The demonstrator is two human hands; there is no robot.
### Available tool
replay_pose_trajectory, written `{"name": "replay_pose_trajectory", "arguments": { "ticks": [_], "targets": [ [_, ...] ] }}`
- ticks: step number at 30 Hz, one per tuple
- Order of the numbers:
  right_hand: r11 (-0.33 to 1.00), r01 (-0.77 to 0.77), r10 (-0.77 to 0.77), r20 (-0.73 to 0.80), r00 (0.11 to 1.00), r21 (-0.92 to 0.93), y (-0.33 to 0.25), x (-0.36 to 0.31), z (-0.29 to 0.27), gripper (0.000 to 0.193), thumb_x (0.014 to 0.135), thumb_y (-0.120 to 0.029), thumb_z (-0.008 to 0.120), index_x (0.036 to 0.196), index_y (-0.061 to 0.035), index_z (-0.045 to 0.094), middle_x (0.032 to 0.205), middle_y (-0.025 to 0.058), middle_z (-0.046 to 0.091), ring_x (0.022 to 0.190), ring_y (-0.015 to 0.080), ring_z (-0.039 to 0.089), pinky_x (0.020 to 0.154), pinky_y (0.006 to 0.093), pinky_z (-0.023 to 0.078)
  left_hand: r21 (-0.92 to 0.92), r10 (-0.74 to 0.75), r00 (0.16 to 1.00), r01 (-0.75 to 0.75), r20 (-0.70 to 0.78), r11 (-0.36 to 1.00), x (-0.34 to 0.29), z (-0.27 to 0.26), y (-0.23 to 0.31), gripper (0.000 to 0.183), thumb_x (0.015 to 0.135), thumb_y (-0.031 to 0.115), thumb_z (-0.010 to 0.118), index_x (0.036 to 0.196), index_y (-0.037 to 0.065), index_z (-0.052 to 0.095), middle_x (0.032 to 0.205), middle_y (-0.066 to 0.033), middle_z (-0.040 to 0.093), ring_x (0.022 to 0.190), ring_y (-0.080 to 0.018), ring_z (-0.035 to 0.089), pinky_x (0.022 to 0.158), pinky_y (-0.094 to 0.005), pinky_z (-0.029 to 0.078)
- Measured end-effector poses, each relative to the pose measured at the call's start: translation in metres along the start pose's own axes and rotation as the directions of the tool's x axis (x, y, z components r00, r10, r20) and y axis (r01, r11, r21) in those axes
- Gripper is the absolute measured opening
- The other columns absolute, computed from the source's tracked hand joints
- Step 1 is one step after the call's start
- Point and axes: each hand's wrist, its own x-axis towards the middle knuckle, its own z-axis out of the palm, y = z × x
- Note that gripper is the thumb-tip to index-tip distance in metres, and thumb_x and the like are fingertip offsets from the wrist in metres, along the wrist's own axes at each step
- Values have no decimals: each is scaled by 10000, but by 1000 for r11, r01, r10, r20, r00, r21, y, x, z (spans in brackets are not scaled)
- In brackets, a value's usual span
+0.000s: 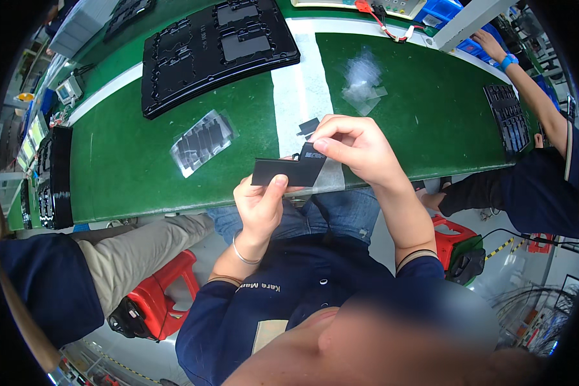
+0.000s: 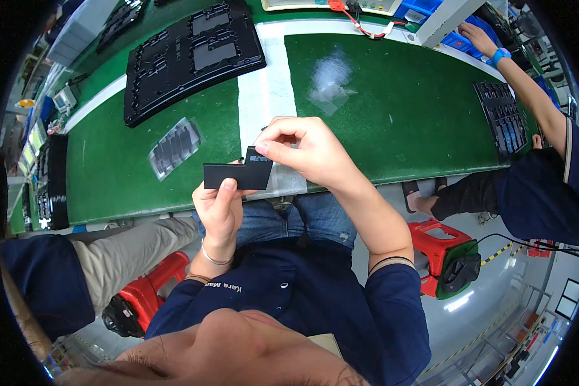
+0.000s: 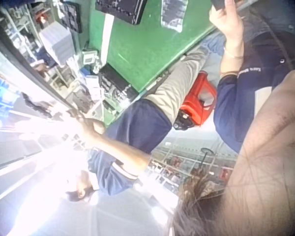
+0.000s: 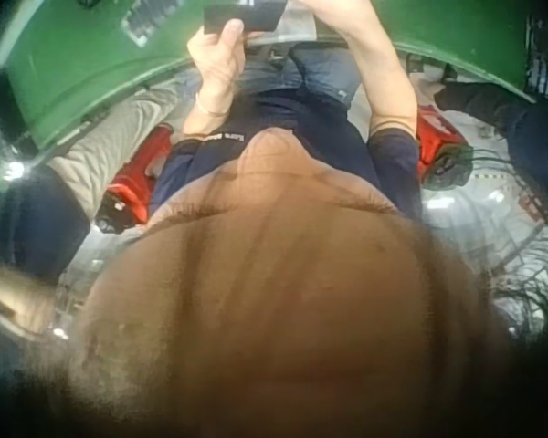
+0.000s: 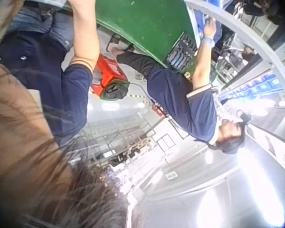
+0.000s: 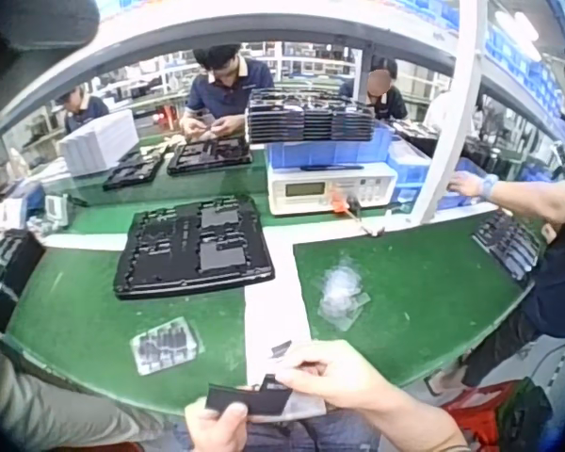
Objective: Assembling small black plastic components and organizing them into larger black plastic trays on a factory assembly line.
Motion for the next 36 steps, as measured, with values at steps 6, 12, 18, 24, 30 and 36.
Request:
{"name": "replay_pose_trajectory", "arguments": {
  "ticks": [6,12,18,24,30,36],
  "targets": [
    [974,101,-82,100,992,-200,1,7,-3,105,780,-82,634,718,-5,599,721,-12,559,639,39,456,567,190,353,176,-5,1000,2,17,984,2,0,5,216,844,67,535,969,-108,554,948,-207,588,787,-258,623,652,-342,564],
    [978,-68,50,95,994,196,9,17,-1,126,775,-90,638,717,-4,567,720,24,515,674,93,467,610,216,361,-23,-37,999,36,-26,999,4,0,5,192,847,8,509,990,-109,562,968,-186,590,862,-241,605,692,-326,561],
    [899,186,-168,80,982,-396,5,15,4,100,777,-80,615,731,5,589,678,48,549,585,92,476,522,225,375,215,77,997,-68,-31,974,7,-3,10,206,844,18,522,999,-110,567,963,-177,603,846,-211,604,715,-313,542],
    [723,298,-362,26,932,-623,15,-3,-9,108,747,-41,608,843,-2,638,745,103,614,658,218,591,595,296,463,641,174,984,-161,43,750,27,-31,75,221,819,71,553,957,-96,600,921,-158,633,788,-184,616,702,-289,514],
    [232,316,-211,270,940,-920,23,-34,-6,564,677,-285,687,1115,25,514,1213,167,486,1156,305,443,959,417,356,893,338,841,-325,423,-310,132,-80,126,153,740,83,648,887,47,627,747,-120,634,637,-255,621,556,-297,481],
    [236,313,-189,272,943,-920,23,-37,0,561,676,-315,680,1103,16,529,1206,174,487,1137,299,457,957,412,355,721,52,900,-312,434,-618,183,-110,107,237,789,136,578,1016,69,600,983,-113,621,864,-264,611,714,-348,513]
  ]
}}
